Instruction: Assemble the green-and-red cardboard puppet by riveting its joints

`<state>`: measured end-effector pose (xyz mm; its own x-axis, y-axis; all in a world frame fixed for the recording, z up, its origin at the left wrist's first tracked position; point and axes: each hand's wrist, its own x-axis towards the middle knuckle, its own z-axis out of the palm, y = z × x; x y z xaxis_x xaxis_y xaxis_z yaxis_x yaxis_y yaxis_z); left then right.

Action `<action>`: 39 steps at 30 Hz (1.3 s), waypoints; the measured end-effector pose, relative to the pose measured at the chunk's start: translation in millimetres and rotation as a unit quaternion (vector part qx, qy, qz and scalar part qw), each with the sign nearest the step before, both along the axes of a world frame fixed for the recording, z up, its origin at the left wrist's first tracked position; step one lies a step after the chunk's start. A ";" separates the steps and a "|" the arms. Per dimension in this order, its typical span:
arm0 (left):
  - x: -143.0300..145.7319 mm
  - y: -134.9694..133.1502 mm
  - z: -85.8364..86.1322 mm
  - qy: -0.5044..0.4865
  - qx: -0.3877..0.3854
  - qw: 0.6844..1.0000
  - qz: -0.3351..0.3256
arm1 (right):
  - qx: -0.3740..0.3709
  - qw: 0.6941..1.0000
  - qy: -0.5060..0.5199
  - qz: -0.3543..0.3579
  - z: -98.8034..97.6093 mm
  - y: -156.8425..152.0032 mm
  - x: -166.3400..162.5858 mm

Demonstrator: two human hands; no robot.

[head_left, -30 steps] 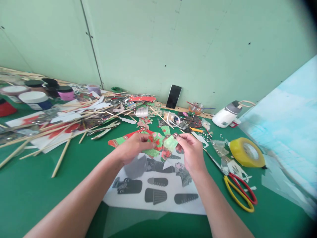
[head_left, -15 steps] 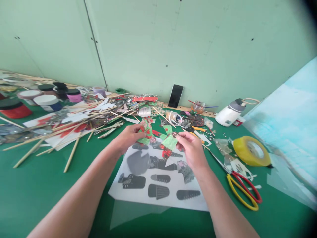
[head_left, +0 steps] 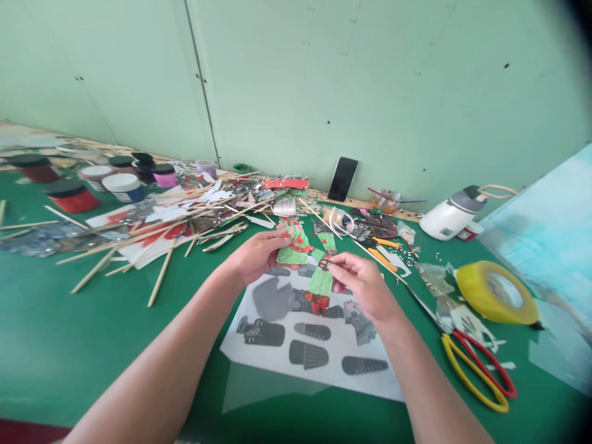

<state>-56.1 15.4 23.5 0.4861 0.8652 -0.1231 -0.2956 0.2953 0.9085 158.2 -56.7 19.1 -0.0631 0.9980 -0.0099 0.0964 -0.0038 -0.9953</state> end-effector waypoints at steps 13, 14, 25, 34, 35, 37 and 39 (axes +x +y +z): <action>1.4 -1.3 -1.4 0.017 0.016 0.997 -0.070 | 0.001 0.996 -0.047 0.070 -7.6 -2.2 -8.3; 1.2 -1.3 -1.4 0.020 0.016 0.997 -0.073 | 0.001 0.996 -0.047 0.071 -7.8 -2.5 -8.8; 3.8 -3.0 -3.3 0.065 0.044 0.995 -0.069 | -0.020 0.996 -0.045 0.074 -9.6 -4.9 -15.4; 9.6 -4.4 -6.5 0.078 0.018 0.995 -0.051 | -0.025 0.999 -0.027 0.030 -11.1 -5.1 -19.5; 10.8 -5.0 -7.5 0.078 0.019 0.995 -0.051 | -0.023 0.999 -0.027 0.023 -11.1 -4.9 -19.7; 13.2 -6.6 -8.9 0.079 0.024 0.995 -0.054 | -0.019 0.999 -0.025 0.013 -11.4 -4.4 -19.8; 15.1 -8.6 -8.8 0.078 0.026 0.995 -0.063 | -0.018 1.000 -0.018 0.007 -12.4 -3.8 -19.6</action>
